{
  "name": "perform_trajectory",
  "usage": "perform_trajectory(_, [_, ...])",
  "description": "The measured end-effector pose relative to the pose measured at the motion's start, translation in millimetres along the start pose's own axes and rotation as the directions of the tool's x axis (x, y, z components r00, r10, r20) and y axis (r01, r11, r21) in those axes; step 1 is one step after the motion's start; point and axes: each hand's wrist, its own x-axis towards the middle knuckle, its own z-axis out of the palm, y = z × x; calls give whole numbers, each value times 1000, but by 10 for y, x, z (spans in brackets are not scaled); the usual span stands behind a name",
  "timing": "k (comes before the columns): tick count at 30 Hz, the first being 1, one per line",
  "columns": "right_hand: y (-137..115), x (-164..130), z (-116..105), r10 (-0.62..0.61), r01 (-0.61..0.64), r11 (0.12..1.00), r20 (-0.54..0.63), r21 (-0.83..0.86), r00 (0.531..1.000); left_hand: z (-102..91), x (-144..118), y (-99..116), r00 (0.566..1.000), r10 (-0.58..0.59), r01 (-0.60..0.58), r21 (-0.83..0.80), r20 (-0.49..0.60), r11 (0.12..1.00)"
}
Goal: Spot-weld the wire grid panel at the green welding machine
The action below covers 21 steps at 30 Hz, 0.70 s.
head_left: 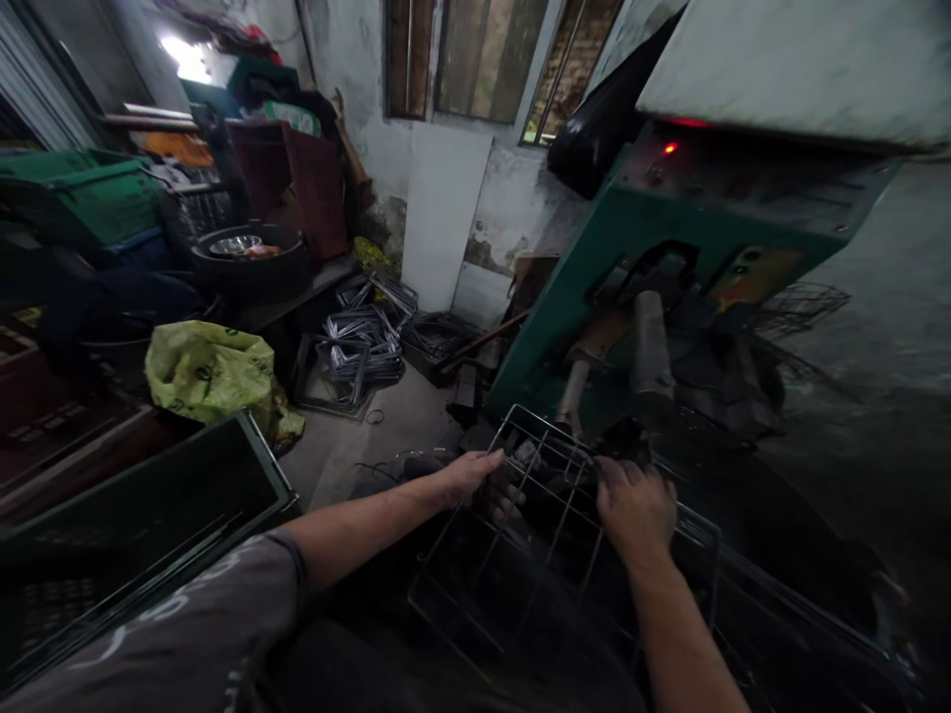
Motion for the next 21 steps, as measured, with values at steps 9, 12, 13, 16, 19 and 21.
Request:
perform_trajectory(9, [17,0,43,39,-41,999,133,11,990,29,12,-13,1000,21,-22,-6,-20,1000])
perform_trajectory(12, [43,13,63,48,-48,999,128,-4,991,37,47,-1,1000,15,-15,2,-17,1000])
perform_trajectory(13, [54,27,66,55,-55,998,137,-9,989,41,63,6,1000,16,-16,3,-15,1000])
perform_trajectory(16, [90,89,75,67,-66,998,185,-13,980,55,111,31,1000,15,-15,0,-13,1000])
perform_trajectory(19, [125,139,103,59,-60,998,208,-2,976,63,149,51,1000,11,-11,-13,-10,1000])
perform_trajectory(21, [146,148,134,43,-47,999,197,18,979,60,167,56,1000,17,-17,-19,-8,1000])
